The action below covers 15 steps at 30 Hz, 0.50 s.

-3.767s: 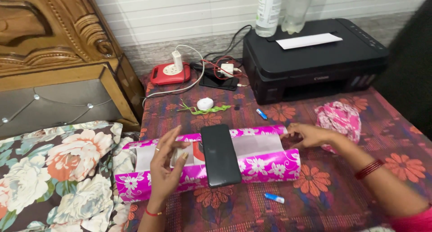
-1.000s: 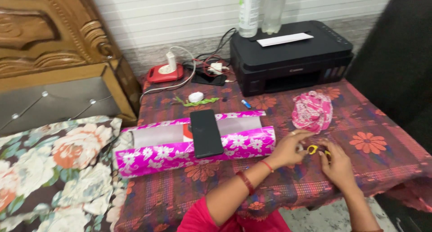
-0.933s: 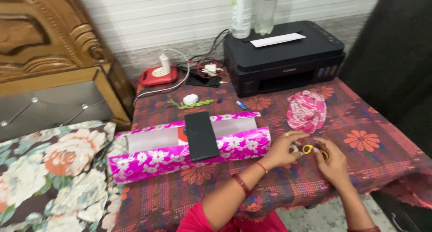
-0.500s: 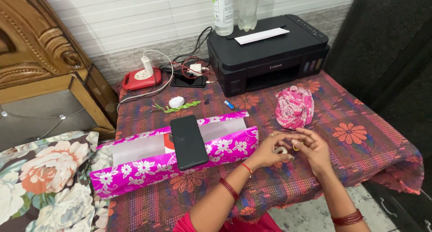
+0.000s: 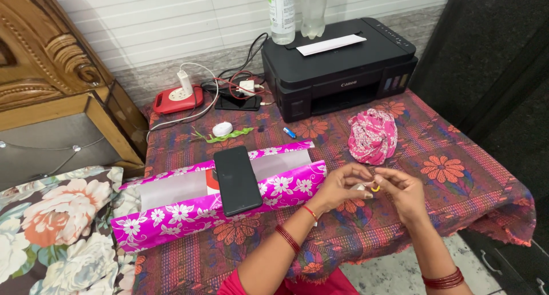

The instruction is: The person wraps a small rectangular box with pink floral wrapping paper on a bed. They unfold the paper, place the box on it, fold the sides over the box, and use clear tape to secure the folds. Scissors and a marker are present but not used.

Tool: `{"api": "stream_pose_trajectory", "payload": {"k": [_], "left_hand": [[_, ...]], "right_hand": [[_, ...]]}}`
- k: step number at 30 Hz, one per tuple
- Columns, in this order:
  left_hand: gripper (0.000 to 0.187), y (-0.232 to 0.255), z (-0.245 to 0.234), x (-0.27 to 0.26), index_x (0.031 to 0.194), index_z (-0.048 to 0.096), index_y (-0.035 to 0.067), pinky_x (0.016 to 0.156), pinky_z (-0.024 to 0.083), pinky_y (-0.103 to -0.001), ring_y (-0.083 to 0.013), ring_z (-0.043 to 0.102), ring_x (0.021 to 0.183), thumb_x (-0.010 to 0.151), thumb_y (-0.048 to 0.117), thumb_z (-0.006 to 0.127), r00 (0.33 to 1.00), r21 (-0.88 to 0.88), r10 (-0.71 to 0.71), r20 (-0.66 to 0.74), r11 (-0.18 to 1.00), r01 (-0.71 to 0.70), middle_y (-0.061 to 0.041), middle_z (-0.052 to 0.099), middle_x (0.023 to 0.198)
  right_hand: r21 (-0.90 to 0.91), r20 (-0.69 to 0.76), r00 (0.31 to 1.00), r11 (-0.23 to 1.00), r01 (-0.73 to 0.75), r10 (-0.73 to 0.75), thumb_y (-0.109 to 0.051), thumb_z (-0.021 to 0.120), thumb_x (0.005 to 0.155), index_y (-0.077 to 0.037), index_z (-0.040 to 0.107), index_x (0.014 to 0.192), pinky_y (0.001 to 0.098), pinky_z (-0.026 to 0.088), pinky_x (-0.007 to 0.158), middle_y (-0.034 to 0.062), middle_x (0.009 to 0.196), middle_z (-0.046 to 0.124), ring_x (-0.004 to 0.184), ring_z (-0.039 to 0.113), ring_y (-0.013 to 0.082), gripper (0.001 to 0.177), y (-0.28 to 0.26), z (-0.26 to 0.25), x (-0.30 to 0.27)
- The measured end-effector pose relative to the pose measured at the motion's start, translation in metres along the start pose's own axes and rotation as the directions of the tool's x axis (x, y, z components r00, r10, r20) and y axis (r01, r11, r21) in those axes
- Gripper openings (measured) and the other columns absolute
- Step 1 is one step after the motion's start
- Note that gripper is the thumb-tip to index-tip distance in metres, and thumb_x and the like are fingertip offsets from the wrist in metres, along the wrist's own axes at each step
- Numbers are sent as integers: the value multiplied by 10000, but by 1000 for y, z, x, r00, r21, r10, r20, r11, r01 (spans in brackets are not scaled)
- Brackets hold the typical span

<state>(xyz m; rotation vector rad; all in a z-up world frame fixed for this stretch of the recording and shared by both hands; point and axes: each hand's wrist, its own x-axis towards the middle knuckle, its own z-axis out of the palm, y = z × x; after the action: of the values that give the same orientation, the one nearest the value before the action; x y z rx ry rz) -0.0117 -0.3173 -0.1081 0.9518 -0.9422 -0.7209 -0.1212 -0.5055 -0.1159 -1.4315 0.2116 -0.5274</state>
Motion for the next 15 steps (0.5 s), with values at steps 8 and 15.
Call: {"api": "stream_pose_trajectory", "payload": {"k": [8, 15], "left_hand": [[679, 13, 13, -4, 1358, 505, 81, 944, 592, -326, -176, 712, 1127, 792, 160, 872, 990, 570, 65, -123, 822, 16, -53, 728, 1195], [486, 12, 5, -5, 1276, 722, 82, 979, 601, -330, -177, 698, 1123, 809, 87, 855, 997, 583, 67, 44, 808, -80, -65, 683, 1231]], "right_hand": [[-92, -61, 998, 996, 16, -21, -25, 785, 878, 26, 787, 1122, 239, 493, 692, 73, 872, 725, 753, 626, 100, 249, -4, -14, -2], [-177, -119, 993, 984, -5, -16, -27, 808, 826, 15, 797, 1039, 248, 527, 737, 81, 930, 779, 811, 680, 99, 218, -17, -21, -8]]}}
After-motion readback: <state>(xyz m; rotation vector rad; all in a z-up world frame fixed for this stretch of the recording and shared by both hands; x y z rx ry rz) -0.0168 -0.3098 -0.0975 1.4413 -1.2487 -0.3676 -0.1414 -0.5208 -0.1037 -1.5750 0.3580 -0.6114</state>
